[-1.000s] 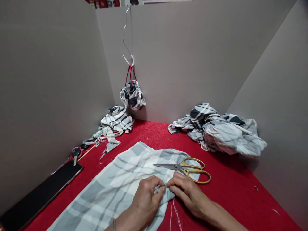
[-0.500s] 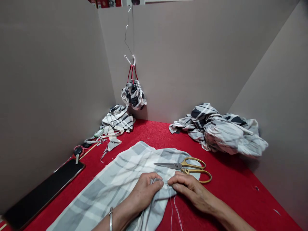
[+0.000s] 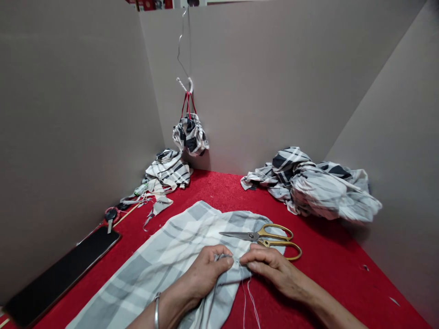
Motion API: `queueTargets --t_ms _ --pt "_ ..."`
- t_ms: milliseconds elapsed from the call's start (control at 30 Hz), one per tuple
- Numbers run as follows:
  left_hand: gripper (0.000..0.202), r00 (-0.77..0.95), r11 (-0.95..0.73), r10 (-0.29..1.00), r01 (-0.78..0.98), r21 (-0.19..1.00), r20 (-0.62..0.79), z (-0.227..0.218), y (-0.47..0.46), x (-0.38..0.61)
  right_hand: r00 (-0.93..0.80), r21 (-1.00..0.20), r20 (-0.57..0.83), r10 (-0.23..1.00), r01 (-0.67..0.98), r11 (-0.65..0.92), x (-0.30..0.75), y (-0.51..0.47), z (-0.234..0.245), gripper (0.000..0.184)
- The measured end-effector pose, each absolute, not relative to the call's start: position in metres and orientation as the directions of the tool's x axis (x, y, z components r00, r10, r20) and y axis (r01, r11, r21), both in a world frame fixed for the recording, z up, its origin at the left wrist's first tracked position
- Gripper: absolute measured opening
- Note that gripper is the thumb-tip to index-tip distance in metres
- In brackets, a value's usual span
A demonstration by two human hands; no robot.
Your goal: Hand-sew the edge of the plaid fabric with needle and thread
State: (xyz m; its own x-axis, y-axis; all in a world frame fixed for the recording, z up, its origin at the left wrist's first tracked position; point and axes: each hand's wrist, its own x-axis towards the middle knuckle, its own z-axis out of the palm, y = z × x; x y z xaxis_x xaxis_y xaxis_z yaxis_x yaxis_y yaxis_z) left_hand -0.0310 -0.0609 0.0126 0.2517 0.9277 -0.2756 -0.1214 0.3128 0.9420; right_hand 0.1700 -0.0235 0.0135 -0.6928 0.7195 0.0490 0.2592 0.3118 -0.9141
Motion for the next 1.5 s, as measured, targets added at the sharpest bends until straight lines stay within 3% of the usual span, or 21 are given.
queueTargets --t_ms 367,667,967,1500 --pt "0.029 0.286 0.376 0.905 -0.194 0.906 -0.315 0.018 -0.058 -0.028 -0.643 -0.959 0.061 0.763 0.174 0.223 0.171 -0.023 0.001 0.023" --pt "0.025 0.214 0.398 0.912 -0.251 0.882 -0.351 0.015 -0.058 -0.029 -0.611 -0.976 0.045 0.791 0.140 0.164 0.168 -0.025 -0.002 0.024" --pt "0.022 0.173 0.385 0.918 -0.182 0.905 -0.356 0.019 -0.060 -0.029 -0.602 -0.967 0.067 0.796 0.158 0.202 0.167 -0.023 0.002 0.021" --pt "0.030 0.205 0.345 0.928 -0.165 0.924 -0.310 0.015 -0.057 -0.023 -0.605 -0.991 -0.022 0.796 0.120 0.063 0.162 -0.026 -0.001 0.026"
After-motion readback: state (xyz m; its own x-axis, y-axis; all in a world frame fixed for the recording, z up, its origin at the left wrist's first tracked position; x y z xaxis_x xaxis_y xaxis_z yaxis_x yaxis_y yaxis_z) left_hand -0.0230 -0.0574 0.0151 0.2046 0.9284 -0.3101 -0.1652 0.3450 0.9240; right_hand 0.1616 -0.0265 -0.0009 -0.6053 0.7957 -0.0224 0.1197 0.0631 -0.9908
